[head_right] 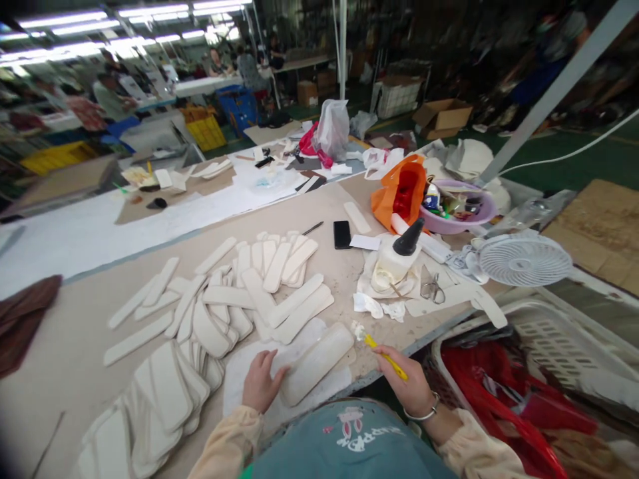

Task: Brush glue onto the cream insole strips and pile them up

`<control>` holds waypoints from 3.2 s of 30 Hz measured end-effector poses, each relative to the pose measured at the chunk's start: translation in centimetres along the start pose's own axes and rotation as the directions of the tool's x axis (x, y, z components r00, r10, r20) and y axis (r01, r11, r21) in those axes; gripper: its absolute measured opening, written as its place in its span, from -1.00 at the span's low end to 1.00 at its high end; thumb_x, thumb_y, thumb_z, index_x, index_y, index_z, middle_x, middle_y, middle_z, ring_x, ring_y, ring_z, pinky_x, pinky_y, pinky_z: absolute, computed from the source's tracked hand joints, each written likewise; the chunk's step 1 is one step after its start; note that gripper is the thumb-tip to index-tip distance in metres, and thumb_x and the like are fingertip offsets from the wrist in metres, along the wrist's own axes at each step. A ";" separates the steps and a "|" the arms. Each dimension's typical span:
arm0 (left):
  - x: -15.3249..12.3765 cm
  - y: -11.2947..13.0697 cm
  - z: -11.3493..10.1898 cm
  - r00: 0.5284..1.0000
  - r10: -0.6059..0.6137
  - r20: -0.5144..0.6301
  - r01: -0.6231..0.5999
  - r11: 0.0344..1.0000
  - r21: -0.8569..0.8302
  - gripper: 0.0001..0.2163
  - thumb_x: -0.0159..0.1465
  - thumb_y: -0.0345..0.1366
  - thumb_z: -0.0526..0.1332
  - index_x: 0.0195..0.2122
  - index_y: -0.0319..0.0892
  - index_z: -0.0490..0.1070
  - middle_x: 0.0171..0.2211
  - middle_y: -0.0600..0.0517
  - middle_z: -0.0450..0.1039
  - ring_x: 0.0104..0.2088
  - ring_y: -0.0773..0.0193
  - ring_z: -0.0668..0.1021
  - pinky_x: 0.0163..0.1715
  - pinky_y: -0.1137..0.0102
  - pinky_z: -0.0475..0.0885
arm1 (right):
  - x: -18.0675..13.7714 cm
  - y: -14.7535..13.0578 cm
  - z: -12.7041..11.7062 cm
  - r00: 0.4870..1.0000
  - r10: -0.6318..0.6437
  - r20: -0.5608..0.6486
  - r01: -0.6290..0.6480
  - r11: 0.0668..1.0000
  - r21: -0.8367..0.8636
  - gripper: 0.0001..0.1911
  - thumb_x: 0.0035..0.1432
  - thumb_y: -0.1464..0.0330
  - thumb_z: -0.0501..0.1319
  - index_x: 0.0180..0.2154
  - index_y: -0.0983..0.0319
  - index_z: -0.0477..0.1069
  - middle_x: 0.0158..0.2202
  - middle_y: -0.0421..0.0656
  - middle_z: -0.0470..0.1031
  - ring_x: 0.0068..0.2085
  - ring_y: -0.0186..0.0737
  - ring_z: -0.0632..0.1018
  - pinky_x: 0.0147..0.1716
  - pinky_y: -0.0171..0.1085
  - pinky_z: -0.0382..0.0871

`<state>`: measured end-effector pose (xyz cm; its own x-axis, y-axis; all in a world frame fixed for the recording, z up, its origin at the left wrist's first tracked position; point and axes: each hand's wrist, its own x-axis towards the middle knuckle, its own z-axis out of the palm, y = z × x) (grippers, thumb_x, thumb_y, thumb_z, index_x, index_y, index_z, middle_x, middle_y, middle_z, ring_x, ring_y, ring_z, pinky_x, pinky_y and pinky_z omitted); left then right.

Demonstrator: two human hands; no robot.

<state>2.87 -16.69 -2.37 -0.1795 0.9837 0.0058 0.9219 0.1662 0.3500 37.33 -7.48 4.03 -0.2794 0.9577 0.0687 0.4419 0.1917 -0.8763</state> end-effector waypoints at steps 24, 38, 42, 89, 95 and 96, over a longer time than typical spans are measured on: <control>10.8 0.9 -1.0 0.891 0.134 0.434 -0.232 0.956 0.180 -0.79 0.13 -0.22 0.17 -0.26 -0.21 0.39 -0.08 -0.10 0.36 -0.10 0.18 0.41 -0.05 0.35 0.21 | -2.0 -0.7 -2.2 0.996 -0.042 -0.080 0.036 0.997 -0.073 -0.80 0.13 0.33 0.10 -0.21 0.20 0.41 -0.36 -0.09 0.54 -0.40 -0.20 0.56 -0.40 -0.28 0.49; 10.1 1.6 -0.8 0.917 0.129 0.379 -0.237 0.937 0.257 -0.80 0.21 -0.24 0.04 -0.30 -0.20 0.40 -0.16 -0.11 0.39 -0.14 0.20 0.44 -0.10 0.34 0.26 | -2.2 -0.3 -2.3 0.990 -0.117 -0.076 0.107 0.987 -0.121 -0.81 0.15 0.35 0.10 -0.22 0.23 0.42 -0.35 -0.09 0.55 -0.33 -0.20 0.57 -0.28 -0.31 0.48; 9.7 2.2 -0.4 0.932 0.098 0.349 -0.205 0.936 0.285 -0.73 0.26 -0.30 -0.06 -0.34 -0.23 0.41 -0.19 -0.14 0.40 -0.19 0.21 0.46 -0.15 0.34 0.28 | -2.3 -0.3 -2.3 0.989 -0.114 -0.089 0.104 0.989 -0.108 -0.81 0.15 0.35 0.09 -0.22 0.23 0.42 -0.35 -0.10 0.55 -0.33 -0.21 0.57 -0.28 -0.32 0.49; -6.3 9.7 -5.6 0.933 0.302 0.198 -0.107 0.755 -0.647 -0.75 0.29 -0.29 -0.09 -0.31 -0.18 0.36 -0.43 -0.02 0.42 -0.39 0.34 0.43 -0.35 0.48 0.30 | 3.7 2.4 4.4 0.922 0.093 0.376 -0.288 0.815 0.503 -0.63 0.02 0.11 0.21 -0.36 0.13 0.05 -0.02 -0.02 0.42 -0.08 -0.07 0.50 -0.05 -0.02 0.34; -5.5 9.9 -6.9 0.918 0.310 0.249 -0.062 0.731 -0.680 -0.73 0.29 -0.26 -0.09 -0.35 -0.18 0.37 -0.46 0.00 0.42 -0.41 0.36 0.43 -0.34 0.50 0.30 | 4.4 2.8 4.6 0.948 0.080 0.308 -0.224 0.856 0.466 -0.62 0.00 0.13 0.23 -0.36 0.13 0.04 -0.04 -0.03 0.43 0.02 -0.05 0.42 0.00 0.01 0.27; -5.2 10.0 -7.2 0.907 0.331 0.262 -0.065 0.722 -0.689 -0.73 0.29 -0.26 -0.09 -0.35 -0.18 0.37 -0.45 0.00 0.42 -0.40 0.37 0.43 -0.34 0.51 0.30 | 4.7 2.8 4.6 0.951 0.083 0.299 -0.222 0.855 0.469 -0.62 0.00 0.13 0.23 -0.36 0.12 0.04 -0.04 -0.04 0.43 0.02 -0.05 0.42 0.00 0.01 0.28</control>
<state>10.53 -20.60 7.85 0.2322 0.9648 -0.1239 0.4407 0.0092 0.8976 33.30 -3.43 -0.29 -0.4839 0.8622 -0.1498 0.0395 -0.1494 -0.9880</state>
